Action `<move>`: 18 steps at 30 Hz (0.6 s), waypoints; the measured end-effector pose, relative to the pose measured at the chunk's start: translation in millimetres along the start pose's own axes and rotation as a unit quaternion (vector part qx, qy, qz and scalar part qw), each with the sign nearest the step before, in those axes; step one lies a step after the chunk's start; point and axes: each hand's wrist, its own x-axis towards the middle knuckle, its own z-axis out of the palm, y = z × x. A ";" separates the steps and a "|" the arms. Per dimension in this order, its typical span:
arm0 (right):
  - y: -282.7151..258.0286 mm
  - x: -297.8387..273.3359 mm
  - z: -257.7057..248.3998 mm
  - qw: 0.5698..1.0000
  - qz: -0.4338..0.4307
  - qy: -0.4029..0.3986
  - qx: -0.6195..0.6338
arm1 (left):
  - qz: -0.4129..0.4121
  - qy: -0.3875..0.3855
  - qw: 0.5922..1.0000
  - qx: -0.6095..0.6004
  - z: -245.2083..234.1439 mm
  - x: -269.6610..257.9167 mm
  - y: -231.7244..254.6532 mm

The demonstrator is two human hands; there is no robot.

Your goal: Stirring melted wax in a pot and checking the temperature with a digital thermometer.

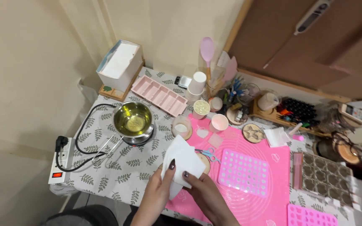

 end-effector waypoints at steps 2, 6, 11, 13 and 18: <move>-6.1 -1.7 -2.0 0.999 -0.024 0.037 -0.011 | -0.019 -0.010 0.997 0.072 2.7 -10.0 22.7; -20.0 -1.6 -14.4 0.988 -0.068 0.091 -0.100 | 0.062 -0.071 0.991 -0.095 2.1 -6.7 2.2; -41.2 -7.2 -34.6 0.938 -0.060 0.112 -0.322 | 0.100 -0.114 0.984 0.090 -10.3 -10.1 10.6; -44.5 -12.6 -31.9 0.902 -0.044 0.139 -0.406 | 0.118 -0.096 0.978 0.140 -11.1 -16.5 23.9; -59.1 -36.6 5.0 0.976 -0.055 0.106 -0.180 | 0.097 -0.013 0.989 0.109 -5.6 -3.5 -4.9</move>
